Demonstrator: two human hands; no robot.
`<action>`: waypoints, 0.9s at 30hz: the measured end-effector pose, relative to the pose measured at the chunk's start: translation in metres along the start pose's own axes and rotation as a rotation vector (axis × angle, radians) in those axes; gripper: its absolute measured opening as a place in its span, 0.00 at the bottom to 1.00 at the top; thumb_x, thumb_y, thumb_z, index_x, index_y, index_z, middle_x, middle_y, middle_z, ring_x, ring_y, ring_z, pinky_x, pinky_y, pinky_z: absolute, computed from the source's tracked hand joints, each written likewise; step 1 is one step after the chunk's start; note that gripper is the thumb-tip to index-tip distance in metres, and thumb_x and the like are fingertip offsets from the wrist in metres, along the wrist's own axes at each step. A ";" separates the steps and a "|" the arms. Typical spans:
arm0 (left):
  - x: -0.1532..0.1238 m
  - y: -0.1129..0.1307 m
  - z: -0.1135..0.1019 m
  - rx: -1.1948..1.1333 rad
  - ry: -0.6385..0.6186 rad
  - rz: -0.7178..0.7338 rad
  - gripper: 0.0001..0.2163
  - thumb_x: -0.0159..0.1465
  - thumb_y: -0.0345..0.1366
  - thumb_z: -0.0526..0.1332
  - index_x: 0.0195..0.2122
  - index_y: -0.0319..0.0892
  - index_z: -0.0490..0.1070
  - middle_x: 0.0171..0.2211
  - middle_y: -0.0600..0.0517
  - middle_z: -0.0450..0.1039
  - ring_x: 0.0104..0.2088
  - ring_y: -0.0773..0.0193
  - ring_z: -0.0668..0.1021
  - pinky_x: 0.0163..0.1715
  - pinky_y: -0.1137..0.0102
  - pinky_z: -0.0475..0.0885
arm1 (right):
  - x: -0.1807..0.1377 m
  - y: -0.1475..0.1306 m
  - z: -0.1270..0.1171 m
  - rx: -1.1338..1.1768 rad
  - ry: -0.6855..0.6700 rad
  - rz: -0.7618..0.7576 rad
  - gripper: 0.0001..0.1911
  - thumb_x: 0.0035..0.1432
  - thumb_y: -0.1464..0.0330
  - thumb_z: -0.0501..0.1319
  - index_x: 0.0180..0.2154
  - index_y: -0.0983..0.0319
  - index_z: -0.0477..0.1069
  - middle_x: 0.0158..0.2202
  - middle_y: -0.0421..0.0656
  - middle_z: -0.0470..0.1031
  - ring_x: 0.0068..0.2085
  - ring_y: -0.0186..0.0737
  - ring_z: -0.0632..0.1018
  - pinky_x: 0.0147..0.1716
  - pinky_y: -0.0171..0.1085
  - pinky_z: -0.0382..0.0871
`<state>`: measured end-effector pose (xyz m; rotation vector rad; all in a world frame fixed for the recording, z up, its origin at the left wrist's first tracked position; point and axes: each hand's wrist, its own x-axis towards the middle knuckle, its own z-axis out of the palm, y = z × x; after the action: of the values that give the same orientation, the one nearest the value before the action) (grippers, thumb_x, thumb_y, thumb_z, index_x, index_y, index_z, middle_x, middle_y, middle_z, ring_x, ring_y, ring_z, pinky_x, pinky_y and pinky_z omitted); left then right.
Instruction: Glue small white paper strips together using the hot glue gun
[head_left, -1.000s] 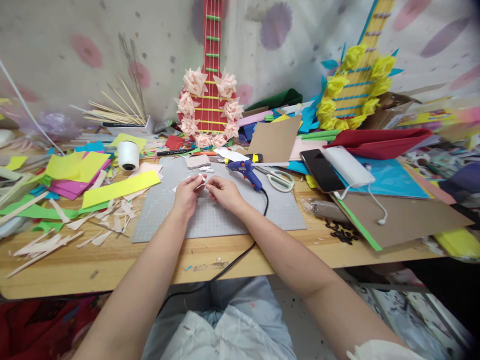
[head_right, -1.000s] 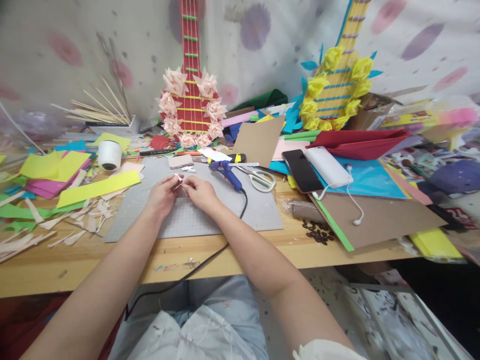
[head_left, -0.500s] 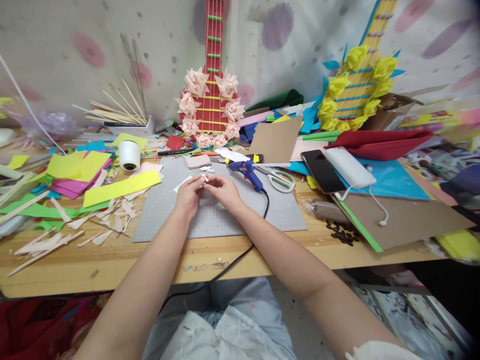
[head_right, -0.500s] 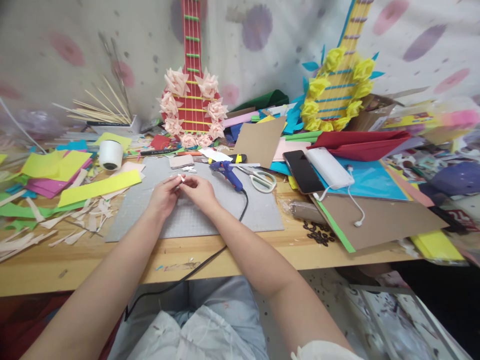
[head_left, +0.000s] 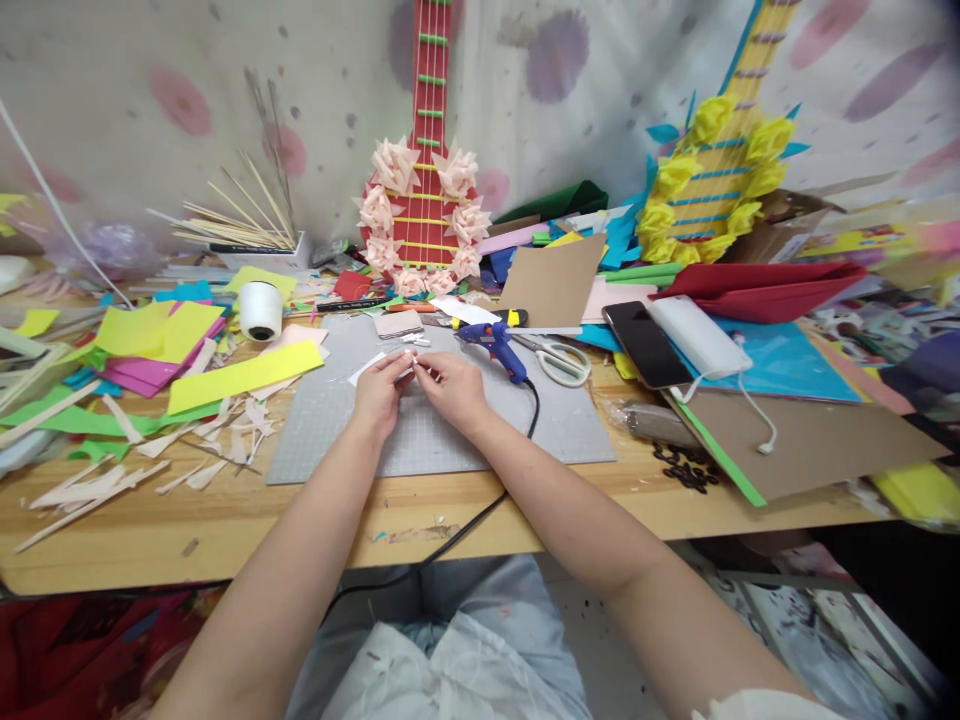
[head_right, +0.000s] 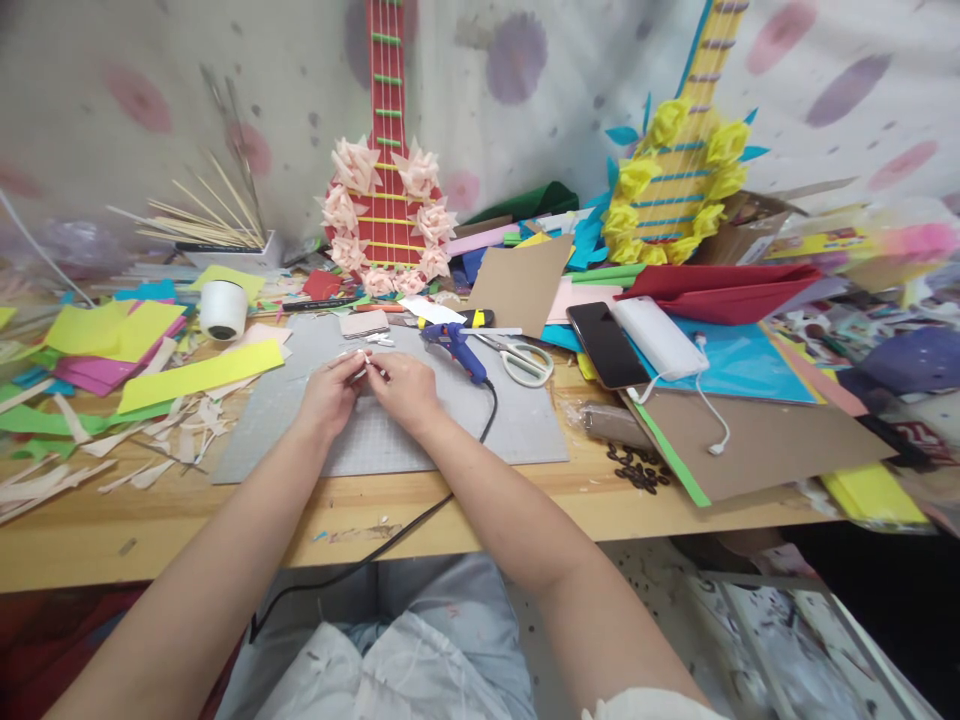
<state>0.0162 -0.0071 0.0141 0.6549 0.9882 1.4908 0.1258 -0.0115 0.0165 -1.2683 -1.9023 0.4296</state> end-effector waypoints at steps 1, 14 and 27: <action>0.000 0.000 0.000 0.000 -0.003 -0.002 0.10 0.38 0.34 0.69 0.23 0.39 0.74 0.28 0.50 0.74 0.33 0.64 0.75 0.37 0.67 0.68 | 0.000 0.000 0.000 -0.004 0.000 -0.004 0.12 0.56 0.67 0.52 0.38 0.59 0.73 0.38 0.42 0.76 0.40 0.37 0.74 0.43 0.35 0.63; 0.003 -0.001 -0.002 -0.010 0.071 0.011 0.10 0.39 0.34 0.68 0.24 0.40 0.75 0.31 0.50 0.75 0.33 0.67 0.74 0.36 0.71 0.66 | -0.003 0.002 0.000 -0.007 0.012 -0.003 0.14 0.58 0.63 0.51 0.39 0.57 0.73 0.41 0.42 0.75 0.43 0.38 0.73 0.44 0.36 0.62; 0.002 0.005 -0.003 -0.025 0.045 -0.053 0.11 0.40 0.35 0.69 0.26 0.39 0.74 0.32 0.52 0.73 0.29 0.74 0.71 0.31 0.77 0.63 | 0.008 0.022 -0.003 0.416 0.092 0.340 0.23 0.55 0.54 0.48 0.16 0.61 0.54 0.14 0.35 0.56 0.19 0.29 0.60 0.22 0.31 0.53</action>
<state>0.0110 -0.0057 0.0164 0.5755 1.0123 1.4740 0.1404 0.0047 0.0076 -1.2984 -1.4237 0.8779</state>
